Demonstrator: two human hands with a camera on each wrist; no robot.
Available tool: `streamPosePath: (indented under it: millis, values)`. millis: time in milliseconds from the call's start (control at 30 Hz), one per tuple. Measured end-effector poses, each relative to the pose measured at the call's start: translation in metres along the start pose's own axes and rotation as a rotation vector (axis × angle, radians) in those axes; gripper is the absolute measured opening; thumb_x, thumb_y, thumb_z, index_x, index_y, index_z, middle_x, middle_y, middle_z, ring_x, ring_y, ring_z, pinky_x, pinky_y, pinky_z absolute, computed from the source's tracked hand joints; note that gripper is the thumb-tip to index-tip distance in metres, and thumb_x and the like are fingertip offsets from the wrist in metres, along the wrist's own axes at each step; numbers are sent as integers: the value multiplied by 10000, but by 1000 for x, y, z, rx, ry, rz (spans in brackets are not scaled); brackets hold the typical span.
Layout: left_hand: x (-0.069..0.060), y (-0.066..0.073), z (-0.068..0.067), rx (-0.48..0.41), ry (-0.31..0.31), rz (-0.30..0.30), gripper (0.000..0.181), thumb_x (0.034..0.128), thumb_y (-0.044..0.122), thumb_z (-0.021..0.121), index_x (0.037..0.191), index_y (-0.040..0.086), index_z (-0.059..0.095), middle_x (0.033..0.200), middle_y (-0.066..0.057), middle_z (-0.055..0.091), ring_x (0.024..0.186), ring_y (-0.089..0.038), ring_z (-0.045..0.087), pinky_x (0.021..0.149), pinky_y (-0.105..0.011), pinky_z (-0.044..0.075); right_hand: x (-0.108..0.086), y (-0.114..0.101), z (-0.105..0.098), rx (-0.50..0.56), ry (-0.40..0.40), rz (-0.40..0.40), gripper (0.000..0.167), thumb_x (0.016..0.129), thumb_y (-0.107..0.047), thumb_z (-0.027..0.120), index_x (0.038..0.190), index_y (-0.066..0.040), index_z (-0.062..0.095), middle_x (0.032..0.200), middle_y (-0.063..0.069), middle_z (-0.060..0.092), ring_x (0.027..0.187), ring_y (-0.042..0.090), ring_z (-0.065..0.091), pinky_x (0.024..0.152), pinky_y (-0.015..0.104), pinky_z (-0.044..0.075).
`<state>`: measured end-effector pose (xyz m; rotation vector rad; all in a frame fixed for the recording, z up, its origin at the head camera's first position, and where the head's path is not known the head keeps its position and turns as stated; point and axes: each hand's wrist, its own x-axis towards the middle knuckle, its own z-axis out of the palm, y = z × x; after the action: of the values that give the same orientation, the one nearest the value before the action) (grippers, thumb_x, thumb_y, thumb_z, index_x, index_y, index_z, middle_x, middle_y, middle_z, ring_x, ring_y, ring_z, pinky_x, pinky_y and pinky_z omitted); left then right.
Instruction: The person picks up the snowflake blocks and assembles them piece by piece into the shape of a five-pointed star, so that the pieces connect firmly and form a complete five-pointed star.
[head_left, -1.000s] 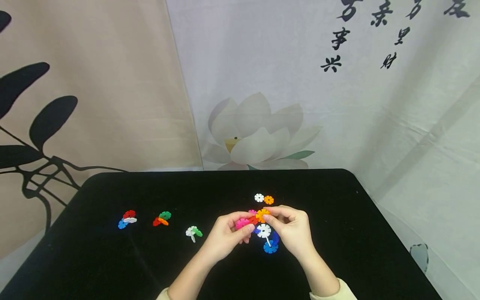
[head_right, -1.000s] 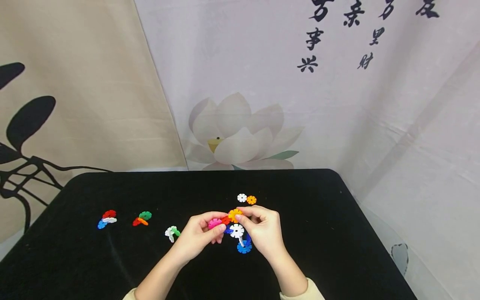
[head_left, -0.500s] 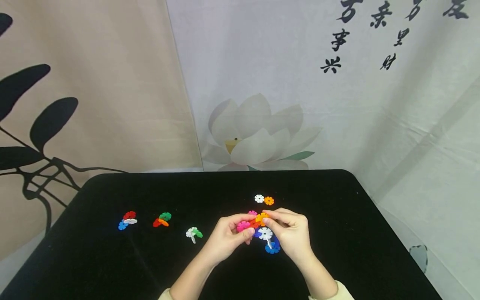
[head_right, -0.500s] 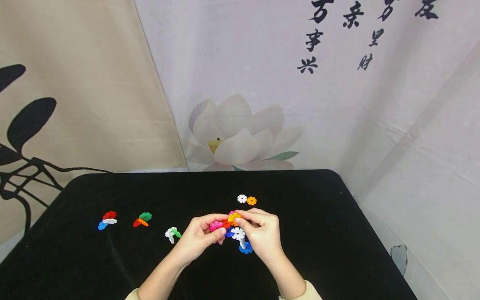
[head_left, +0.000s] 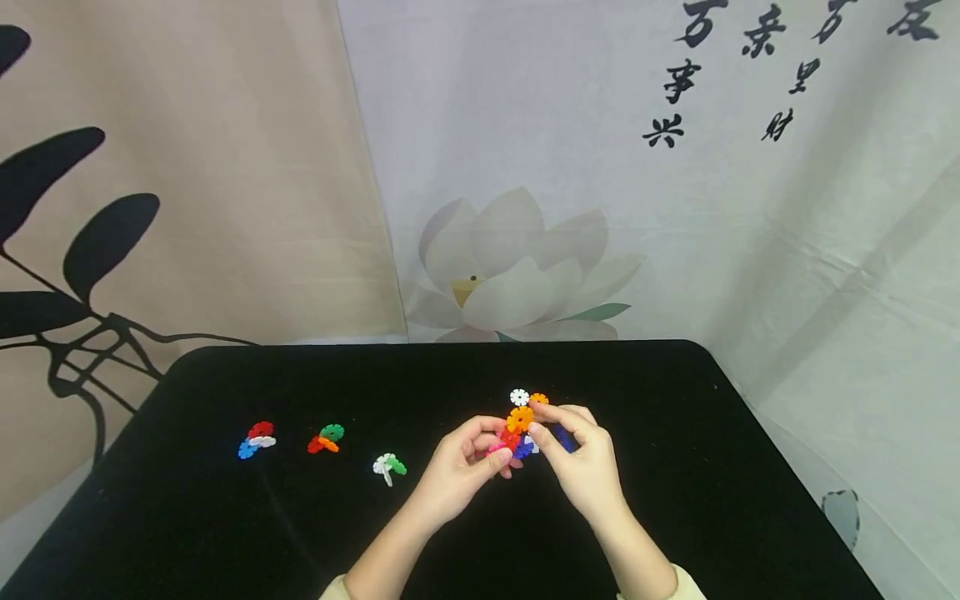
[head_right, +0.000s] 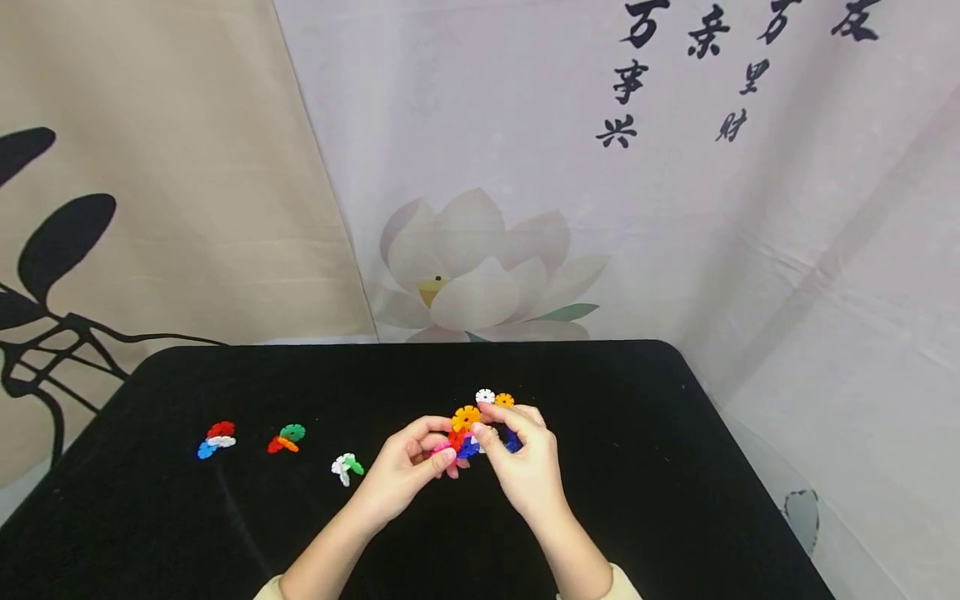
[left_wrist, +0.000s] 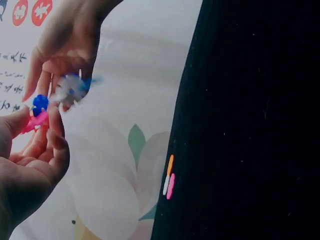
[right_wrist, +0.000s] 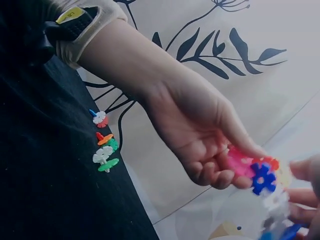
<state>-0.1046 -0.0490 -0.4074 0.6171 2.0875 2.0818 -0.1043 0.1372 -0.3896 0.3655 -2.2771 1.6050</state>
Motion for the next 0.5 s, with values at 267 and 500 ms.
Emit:
streamPosePath:
  millis: [267,500]
  values:
    - [1,-6,5,47,-40,-17,357,928,102,633,1249,-17,534,1016,-127,689,858,-247,680,826,-303,523,-4,-3,-1,-16,9,30,127,848,-100,730,963,-48,737,1099,104,640,1029,253,591,804,354,536]
    - [2,-5,-16,318,39,-14,331,922,226,658,1201,54,615,1025,-53,684,848,-113,652,767,-281,529,3,-3,-10,12,54,-24,66,848,-65,723,909,-43,733,965,43,706,907,177,639,789,294,529]
